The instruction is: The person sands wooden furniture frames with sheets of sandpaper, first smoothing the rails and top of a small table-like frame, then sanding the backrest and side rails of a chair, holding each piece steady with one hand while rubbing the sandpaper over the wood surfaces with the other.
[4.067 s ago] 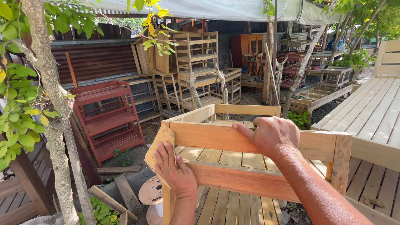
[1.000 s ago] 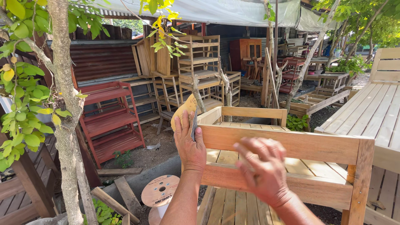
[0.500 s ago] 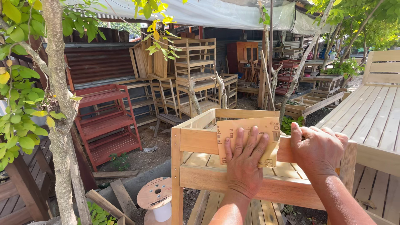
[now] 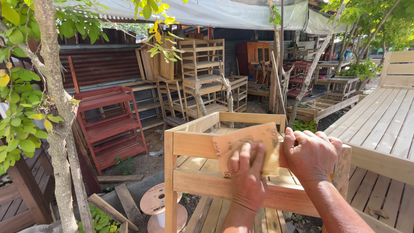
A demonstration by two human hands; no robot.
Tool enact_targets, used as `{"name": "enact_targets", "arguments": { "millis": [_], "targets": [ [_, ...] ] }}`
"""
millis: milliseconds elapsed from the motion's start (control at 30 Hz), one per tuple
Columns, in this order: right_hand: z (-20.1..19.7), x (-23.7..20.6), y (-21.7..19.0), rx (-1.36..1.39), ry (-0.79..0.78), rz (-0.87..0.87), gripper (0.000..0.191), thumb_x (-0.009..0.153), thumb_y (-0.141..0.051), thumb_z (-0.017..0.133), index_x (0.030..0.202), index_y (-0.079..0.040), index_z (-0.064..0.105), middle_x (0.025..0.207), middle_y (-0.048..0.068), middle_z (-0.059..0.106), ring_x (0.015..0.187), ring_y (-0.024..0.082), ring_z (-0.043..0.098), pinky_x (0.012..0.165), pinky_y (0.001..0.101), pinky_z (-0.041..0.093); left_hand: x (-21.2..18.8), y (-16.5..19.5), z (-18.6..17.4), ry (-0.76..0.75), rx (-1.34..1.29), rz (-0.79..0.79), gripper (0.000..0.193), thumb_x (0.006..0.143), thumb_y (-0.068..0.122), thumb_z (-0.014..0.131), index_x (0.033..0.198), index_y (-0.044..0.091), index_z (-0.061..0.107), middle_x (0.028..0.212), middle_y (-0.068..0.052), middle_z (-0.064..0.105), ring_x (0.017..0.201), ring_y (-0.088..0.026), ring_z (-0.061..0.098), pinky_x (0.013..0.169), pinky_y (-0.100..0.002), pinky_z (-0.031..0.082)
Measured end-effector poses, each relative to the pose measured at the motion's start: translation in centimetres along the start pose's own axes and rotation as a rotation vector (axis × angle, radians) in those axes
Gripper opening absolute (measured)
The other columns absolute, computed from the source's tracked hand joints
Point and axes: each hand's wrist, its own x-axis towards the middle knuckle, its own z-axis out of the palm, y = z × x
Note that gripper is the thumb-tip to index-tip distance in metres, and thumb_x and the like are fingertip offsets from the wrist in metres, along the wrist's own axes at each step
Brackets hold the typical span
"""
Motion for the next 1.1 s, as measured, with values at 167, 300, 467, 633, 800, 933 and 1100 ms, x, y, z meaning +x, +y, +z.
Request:
{"name": "enact_targets", "arguments": {
  "millis": [167,300,467,633,800,933,1100],
  "targets": [
    [0.1,0.4,-0.3,-0.036,-0.025,-0.012,0.040,0.105,-0.044,0.059,0.076,-0.023,0.075,0.077,-0.007,0.070,0.083,0.018,0.067,0.094,0.0409,0.039,0.6,-6.9,-3.0,0.187,0.062,-0.084,0.086,0.071,-0.007,0.064,0.153,0.021,0.054,0.101,-0.007,0.057,0.096,-0.028,0.054,0.092,-0.047,0.047],
    [0.0,0.3,-0.5,0.010,-0.029,-0.007,0.041,0.104,-0.043,0.058,0.074,-0.022,0.074,0.076,-0.007,0.069,0.082,0.018,0.066,0.096,0.0416,0.040,2.3,-10.5,-4.3,0.465,0.099,-0.528,0.050,0.093,0.007,0.069,0.142,0.018,0.066,0.093,-0.008,0.055,0.083,-0.024,0.055,0.078,-0.040,0.050],
    [-0.1,0.7,-0.2,-0.024,-0.084,0.002,0.043,0.105,-0.044,0.057,0.072,-0.021,0.073,0.072,-0.007,0.067,0.082,0.018,0.066,0.095,0.0419,0.039,0.6,-2.3,1.6,0.494,-0.100,-0.398,0.040,0.099,0.020,0.063,0.139,0.015,0.068,0.099,-0.004,0.068,0.090,-0.017,0.067,0.081,-0.027,0.063],
    [0.3,1.0,-0.2,0.015,-0.065,-0.026,0.043,0.106,-0.044,0.056,0.073,-0.021,0.072,0.075,-0.008,0.067,0.084,0.018,0.065,0.096,0.0434,0.038,2.3,-7.0,-1.5,0.683,-0.335,-0.510,0.028,0.100,0.014,0.065,0.122,-0.004,0.065,0.118,-0.012,0.069,0.104,-0.024,0.068,0.090,-0.035,0.053],
    [0.5,0.9,0.0,-0.009,-0.093,-0.022,0.044,0.105,-0.044,0.056,0.072,-0.021,0.072,0.073,-0.008,0.067,0.083,0.018,0.065,0.095,0.0438,0.037,2.5,-6.9,-1.6,0.696,-0.221,-0.667,0.020,0.101,0.012,0.065,0.115,0.000,0.073,0.117,-0.016,0.067,0.098,-0.027,0.070,0.083,-0.039,0.057],
    [0.9,1.2,0.3,0.023,-0.054,-0.039,0.041,0.106,-0.042,0.056,0.074,-0.021,0.071,0.075,-0.007,0.067,0.085,0.019,0.064,0.095,0.0441,0.037,-0.6,1.5,4.0,0.271,-0.275,-0.209,0.049,0.091,0.001,0.060,0.138,0.008,0.072,0.106,-0.012,0.068,0.098,-0.029,0.070,0.081,-0.039,0.060],
    [1.9,1.7,0.2,0.020,-0.052,-0.033,0.041,0.105,-0.043,0.057,0.074,-0.020,0.072,0.075,-0.006,0.068,0.084,0.020,0.064,0.094,0.0436,0.038,1.1,-3.1,1.8,0.412,-0.188,-0.267,0.018,0.090,0.002,0.065,0.104,0.006,0.074,0.110,-0.013,0.068,0.098,-0.027,0.070,0.082,-0.039,0.057]
  ]
}}
